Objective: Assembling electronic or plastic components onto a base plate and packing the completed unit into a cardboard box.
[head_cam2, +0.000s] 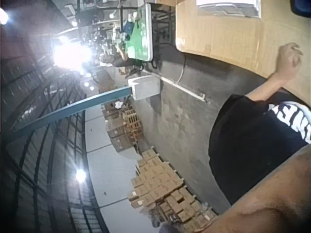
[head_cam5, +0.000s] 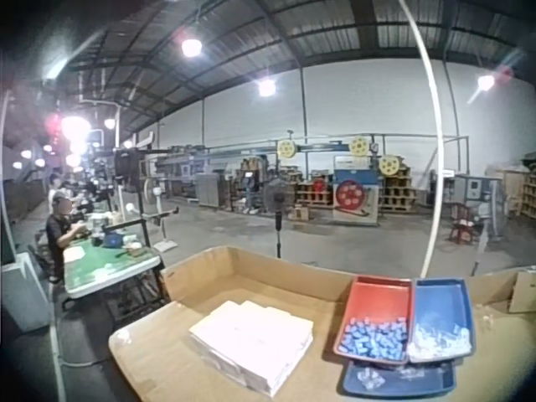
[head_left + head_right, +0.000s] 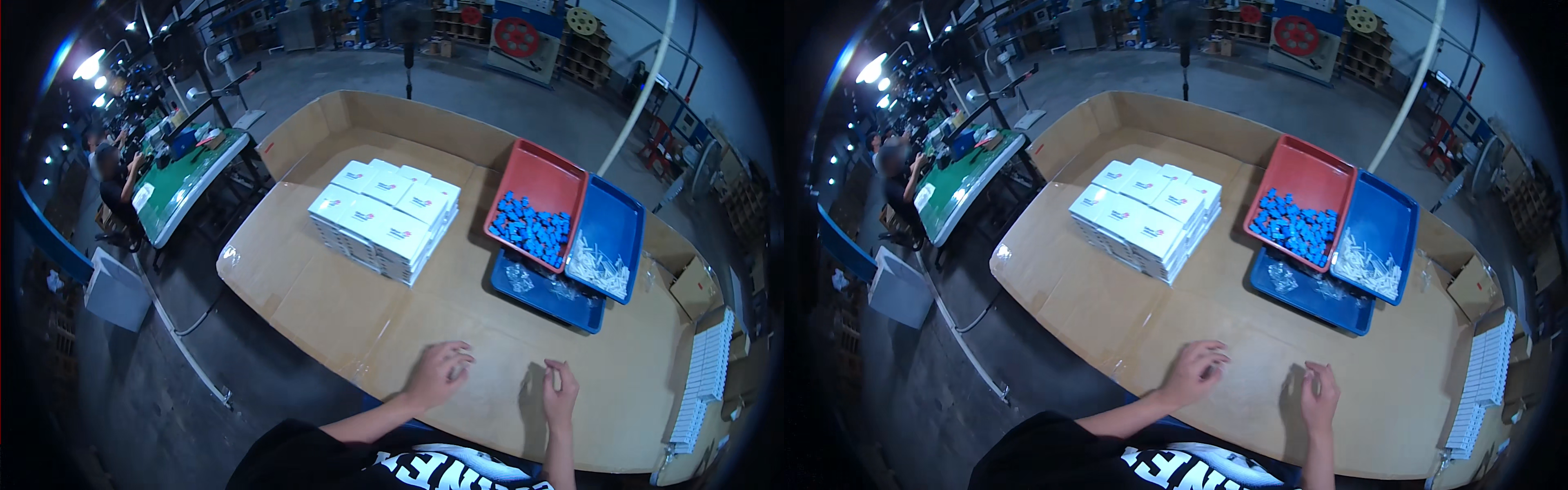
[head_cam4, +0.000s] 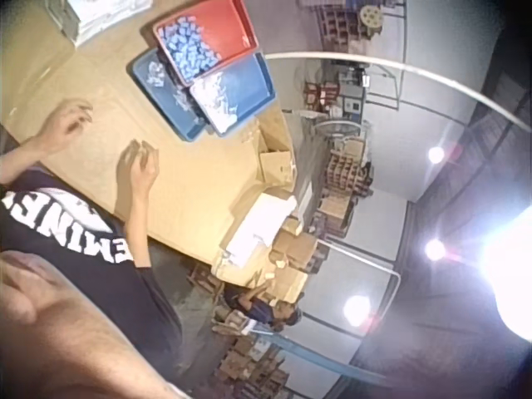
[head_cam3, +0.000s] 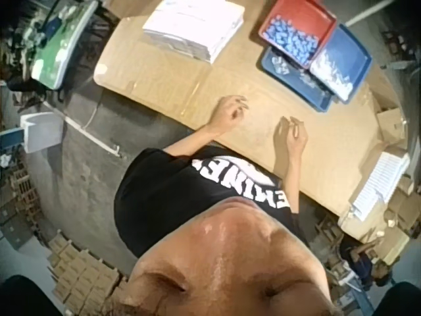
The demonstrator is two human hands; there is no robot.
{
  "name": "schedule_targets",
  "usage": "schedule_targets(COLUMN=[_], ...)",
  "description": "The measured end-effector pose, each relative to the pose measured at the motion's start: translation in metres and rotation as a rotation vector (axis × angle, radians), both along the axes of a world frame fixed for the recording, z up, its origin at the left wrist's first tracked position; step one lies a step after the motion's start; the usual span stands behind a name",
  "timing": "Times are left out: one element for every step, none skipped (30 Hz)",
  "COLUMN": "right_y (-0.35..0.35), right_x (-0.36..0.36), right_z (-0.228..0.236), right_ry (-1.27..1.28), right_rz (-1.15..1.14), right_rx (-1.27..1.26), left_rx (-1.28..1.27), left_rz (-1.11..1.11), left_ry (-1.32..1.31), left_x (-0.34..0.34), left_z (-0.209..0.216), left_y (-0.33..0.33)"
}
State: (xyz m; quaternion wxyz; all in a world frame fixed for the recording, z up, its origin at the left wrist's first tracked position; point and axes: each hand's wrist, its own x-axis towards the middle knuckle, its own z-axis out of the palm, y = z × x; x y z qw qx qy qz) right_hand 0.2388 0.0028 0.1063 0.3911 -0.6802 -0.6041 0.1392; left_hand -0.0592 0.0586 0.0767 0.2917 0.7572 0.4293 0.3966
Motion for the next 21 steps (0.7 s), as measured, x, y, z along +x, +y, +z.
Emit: schedule_targets(right_y=[0.017, 0.036, 0.059, 0.084, 0.111, 0.139, 0.167, 0.199, 0.227, 0.251, 0.275, 0.304, 0.335, 0.364, 0.391, 0.418, 0.442, 0.466, 0.488, 0.507, 0.523], right_x=[-0.004, -0.01, -0.017, -0.024, -0.032, -0.046, -0.063, -0.084, -0.096, -0.114, -0.132, -0.142, -0.149, -0.165, -0.182, -0.196, -0.21, -0.23, -0.246, -0.259, -0.274], right_z=[0.008, 0.018, 0.029, 0.041, 0.055, 0.068, 0.079, 0.083, 0.093, 0.108, 0.124, 0.129, 0.129, 0.13, 0.13, 0.129, 0.126, 0.118, 0.108, 0.1, 0.09], right_ry=[-0.023, -0.01, 0.006, -0.048, -0.105, -0.073, -0.039, -0.024, -0.028, -0.059, -0.088, -0.148, -0.212, -0.202, -0.193, -0.23, -0.267, -0.261, -0.26, -0.258, -0.259], right_rz=[0.014, 0.035, 0.057, 0.134, 0.21, 0.266, 0.326, 0.39, 0.421, 0.454, 0.487, 0.528, 0.561, 0.583, 0.607, 0.625, 0.641, 0.656, 0.663, 0.668, 0.672], right_rx=[0.021, 0.04, 0.061, 0.101, 0.142, 0.164, 0.185, 0.183, 0.179, 0.147, 0.118, 0.117, 0.115, 0.056, -0.004, -0.039, -0.074, -0.073, -0.151, -0.227, -0.229], left_rx=[0.027, 0.054, 0.084, 0.091, 0.13, 0.168, 0.176, 0.185, 0.193, 0.195, 0.144, 0.093, 0.097, 0.083, 0.069, 0.068, 0.047, 0.029, 0.026, 0.026, 0.024], left_rz=[0.094, 0.185, 0.28, 0.289, 0.404, 0.524, 0.542, 0.647, 0.719, 0.722, 0.723, 0.718, 0.71, 0.727, 0.748, 0.753, 0.773, 0.804, 0.808, 0.804, 0.801], left_ry=[0.006, 0.021, 0.038, 0.035, 0.126, 0.22, 0.219, 0.207, 0.174, 0.168, 0.066, -0.036, -0.044, -0.069, -0.094, -0.094, -0.069, -0.038, -0.038, 0.005, 0.048], left_x=[-0.023, -0.047, -0.069, -0.09, -0.11, -0.125, -0.135, -0.147, -0.149, -0.15, -0.149, -0.147, -0.145, -0.147, -0.149, -0.148, -0.147, -0.149, -0.149, -0.149, -0.149], left_z=[-0.005, -0.01, -0.012, -0.012, -0.013, -0.013, -0.015, -0.018, -0.024, -0.029, -0.034, -0.037, -0.038, -0.039, -0.039, -0.038, -0.037, -0.036, -0.036, -0.035, -0.034], left_y=[0.008, 0.013, 0.017, 0.018, 0.019, 0.02, 0.02, 0.015, 0.018, 0.019, 0.021, 0.022, 0.024, 0.027, 0.028, 0.029, 0.029, 0.029, 0.029, 0.031, 0.032])
